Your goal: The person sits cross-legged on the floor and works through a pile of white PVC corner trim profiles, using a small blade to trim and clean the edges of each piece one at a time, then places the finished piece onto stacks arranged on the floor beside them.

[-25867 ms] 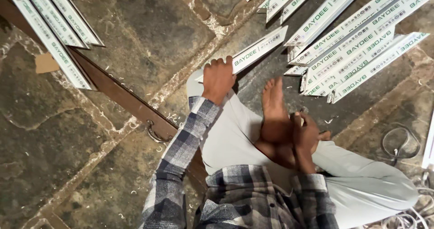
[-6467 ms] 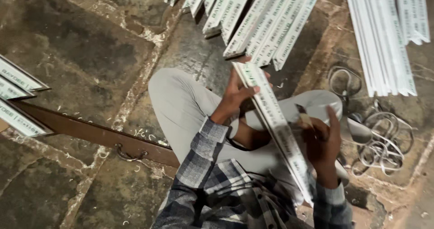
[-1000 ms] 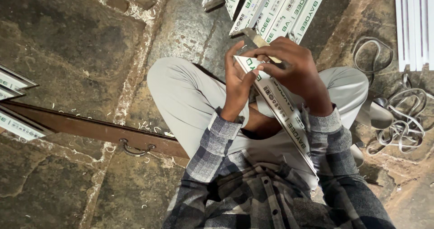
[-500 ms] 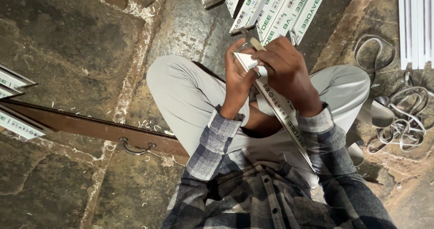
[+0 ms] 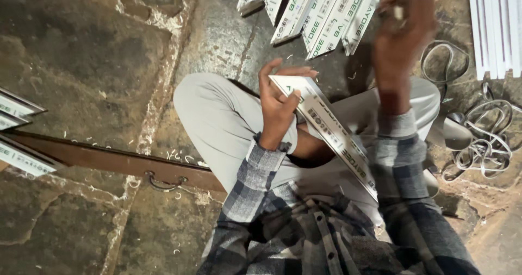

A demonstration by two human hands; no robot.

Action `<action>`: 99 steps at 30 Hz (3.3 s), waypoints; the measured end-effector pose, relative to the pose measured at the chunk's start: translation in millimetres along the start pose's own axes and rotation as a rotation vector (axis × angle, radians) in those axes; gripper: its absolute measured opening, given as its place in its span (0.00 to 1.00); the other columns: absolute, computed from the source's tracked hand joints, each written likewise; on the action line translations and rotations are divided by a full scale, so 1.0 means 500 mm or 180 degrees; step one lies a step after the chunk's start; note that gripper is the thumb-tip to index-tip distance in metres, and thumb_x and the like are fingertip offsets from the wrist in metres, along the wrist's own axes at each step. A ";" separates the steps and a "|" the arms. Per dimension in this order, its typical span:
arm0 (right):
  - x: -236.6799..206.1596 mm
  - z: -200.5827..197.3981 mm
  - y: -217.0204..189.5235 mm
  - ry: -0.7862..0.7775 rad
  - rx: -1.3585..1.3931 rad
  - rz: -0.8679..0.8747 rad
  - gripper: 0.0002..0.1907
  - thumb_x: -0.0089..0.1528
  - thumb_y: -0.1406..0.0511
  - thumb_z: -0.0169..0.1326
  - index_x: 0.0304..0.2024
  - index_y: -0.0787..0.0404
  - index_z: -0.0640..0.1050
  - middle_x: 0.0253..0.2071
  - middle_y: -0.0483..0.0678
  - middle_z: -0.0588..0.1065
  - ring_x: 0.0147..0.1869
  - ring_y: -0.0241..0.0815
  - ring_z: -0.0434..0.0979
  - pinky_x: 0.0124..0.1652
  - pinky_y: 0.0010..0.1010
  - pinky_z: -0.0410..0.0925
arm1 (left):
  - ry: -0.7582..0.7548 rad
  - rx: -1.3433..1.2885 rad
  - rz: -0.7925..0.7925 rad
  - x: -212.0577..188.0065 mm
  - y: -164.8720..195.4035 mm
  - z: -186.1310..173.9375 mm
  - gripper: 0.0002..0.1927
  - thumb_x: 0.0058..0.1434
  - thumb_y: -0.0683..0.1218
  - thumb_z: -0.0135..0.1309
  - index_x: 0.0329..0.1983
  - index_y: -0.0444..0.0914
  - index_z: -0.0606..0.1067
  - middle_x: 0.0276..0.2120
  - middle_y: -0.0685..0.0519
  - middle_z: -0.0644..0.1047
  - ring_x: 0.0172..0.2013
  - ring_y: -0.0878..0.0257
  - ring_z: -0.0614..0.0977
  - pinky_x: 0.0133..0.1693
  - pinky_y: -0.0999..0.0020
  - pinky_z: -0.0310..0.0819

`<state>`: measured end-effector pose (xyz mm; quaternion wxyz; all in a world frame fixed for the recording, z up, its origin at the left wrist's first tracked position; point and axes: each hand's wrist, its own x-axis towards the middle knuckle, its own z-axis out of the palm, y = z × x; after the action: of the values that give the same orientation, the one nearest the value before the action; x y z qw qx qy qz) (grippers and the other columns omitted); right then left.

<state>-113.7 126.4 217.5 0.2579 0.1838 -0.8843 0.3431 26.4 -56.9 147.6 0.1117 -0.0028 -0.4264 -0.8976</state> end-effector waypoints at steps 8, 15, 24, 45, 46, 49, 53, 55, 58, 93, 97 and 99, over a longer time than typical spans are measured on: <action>-0.055 0.004 -0.059 -0.0356 -0.0070 -0.0418 0.05 0.69 0.74 0.64 0.47 0.65 0.82 0.40 0.51 0.77 0.46 0.49 0.74 0.48 0.41 0.66 | -0.0118 -0.0242 -0.0227 0.010 0.008 0.013 0.34 0.70 0.42 0.56 0.73 0.39 0.53 0.57 0.37 0.76 0.59 0.46 0.81 0.61 0.54 0.77; -0.089 -0.035 -0.098 -0.0714 0.0093 -0.0169 0.09 0.66 0.75 0.63 0.48 0.68 0.82 0.43 0.53 0.79 0.48 0.50 0.76 0.51 0.39 0.68 | -0.0330 -0.0419 -0.0218 0.010 0.010 0.008 0.37 0.69 0.42 0.58 0.75 0.40 0.52 0.64 0.39 0.67 0.62 0.46 0.77 0.61 0.54 0.75; -0.122 -0.082 -0.126 -0.1309 0.0747 0.0362 0.18 0.61 0.72 0.66 0.54 0.64 0.80 0.46 0.54 0.80 0.49 0.54 0.78 0.51 0.39 0.69 | -0.0753 0.0184 -0.0490 0.004 -0.020 0.011 0.37 0.61 0.35 0.53 0.71 0.42 0.52 0.70 0.45 0.60 0.72 0.53 0.67 0.68 0.55 0.69; -0.192 -0.087 -0.040 -0.1557 0.1925 0.2092 0.39 0.59 0.73 0.66 0.70 0.69 0.64 0.65 0.53 0.65 0.53 0.39 0.79 0.43 0.24 0.73 | -0.0683 0.3120 0.0595 0.015 0.011 0.059 0.31 0.64 0.47 0.65 0.65 0.38 0.64 0.71 0.39 0.59 0.70 0.43 0.67 0.68 0.51 0.68; -0.193 -0.088 -0.038 -0.1546 0.1846 0.2007 0.39 0.59 0.73 0.66 0.70 0.70 0.64 0.65 0.54 0.66 0.53 0.40 0.80 0.44 0.24 0.74 | -0.0696 0.3269 0.0557 0.013 0.009 0.065 0.28 0.64 0.47 0.64 0.63 0.38 0.66 0.70 0.38 0.61 0.69 0.41 0.70 0.65 0.52 0.72; -0.195 -0.082 -0.035 -0.1517 0.1723 0.1759 0.38 0.59 0.72 0.67 0.69 0.70 0.64 0.64 0.55 0.66 0.56 0.42 0.80 0.48 0.27 0.78 | -0.0645 0.3570 0.0682 0.008 0.005 0.077 0.24 0.64 0.46 0.63 0.60 0.37 0.69 0.67 0.36 0.65 0.64 0.37 0.74 0.60 0.52 0.75; -0.197 -0.077 -0.034 -0.1465 0.1715 0.1737 0.38 0.60 0.72 0.67 0.69 0.71 0.64 0.63 0.57 0.66 0.58 0.45 0.79 0.49 0.28 0.78 | -0.0750 0.3761 0.0902 0.008 0.003 0.076 0.23 0.65 0.46 0.62 0.59 0.37 0.69 0.67 0.34 0.65 0.63 0.36 0.74 0.58 0.51 0.75; -0.196 -0.079 -0.034 -0.1456 0.1655 0.1739 0.38 0.60 0.72 0.66 0.69 0.71 0.64 0.64 0.57 0.66 0.59 0.45 0.80 0.49 0.29 0.77 | -0.0785 0.3816 0.0911 0.008 0.000 0.074 0.23 0.65 0.45 0.61 0.59 0.37 0.68 0.67 0.34 0.64 0.63 0.36 0.74 0.58 0.50 0.75; -0.195 -0.080 -0.037 -0.1450 0.1616 0.1679 0.38 0.60 0.71 0.67 0.69 0.72 0.64 0.65 0.58 0.66 0.60 0.47 0.79 0.51 0.30 0.76 | -0.0773 0.3739 0.0817 0.008 -0.004 0.071 0.21 0.66 0.46 0.61 0.58 0.37 0.68 0.68 0.33 0.64 0.63 0.37 0.75 0.57 0.51 0.76; -0.192 -0.079 -0.048 -0.1345 0.1770 0.1755 0.36 0.59 0.73 0.66 0.67 0.72 0.66 0.63 0.57 0.67 0.60 0.47 0.78 0.49 0.29 0.77 | -0.0533 0.3826 0.1116 0.006 -0.005 0.072 0.24 0.66 0.47 0.62 0.61 0.33 0.68 0.66 0.37 0.68 0.59 0.42 0.79 0.53 0.54 0.79; -0.193 -0.075 -0.048 -0.1395 0.1611 0.1587 0.37 0.58 0.73 0.67 0.67 0.72 0.66 0.61 0.59 0.68 0.59 0.48 0.78 0.49 0.30 0.77 | -0.0434 0.4223 0.1317 0.015 0.014 0.073 0.17 0.65 0.43 0.63 0.56 0.38 0.76 0.65 0.41 0.70 0.59 0.46 0.79 0.49 0.59 0.79; -0.196 -0.073 -0.050 -0.1404 0.1639 0.1649 0.37 0.58 0.72 0.67 0.67 0.72 0.66 0.61 0.59 0.69 0.60 0.48 0.79 0.51 0.31 0.78 | -0.0361 0.4226 0.1362 0.018 0.018 0.076 0.13 0.65 0.42 0.63 0.53 0.40 0.79 0.64 0.43 0.70 0.59 0.49 0.79 0.48 0.61 0.79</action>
<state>-10.7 149.0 196.4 -0.0865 0.0829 -0.8207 0.5587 15.8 -34.9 179.7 0.2417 -0.0648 -0.8799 -0.4040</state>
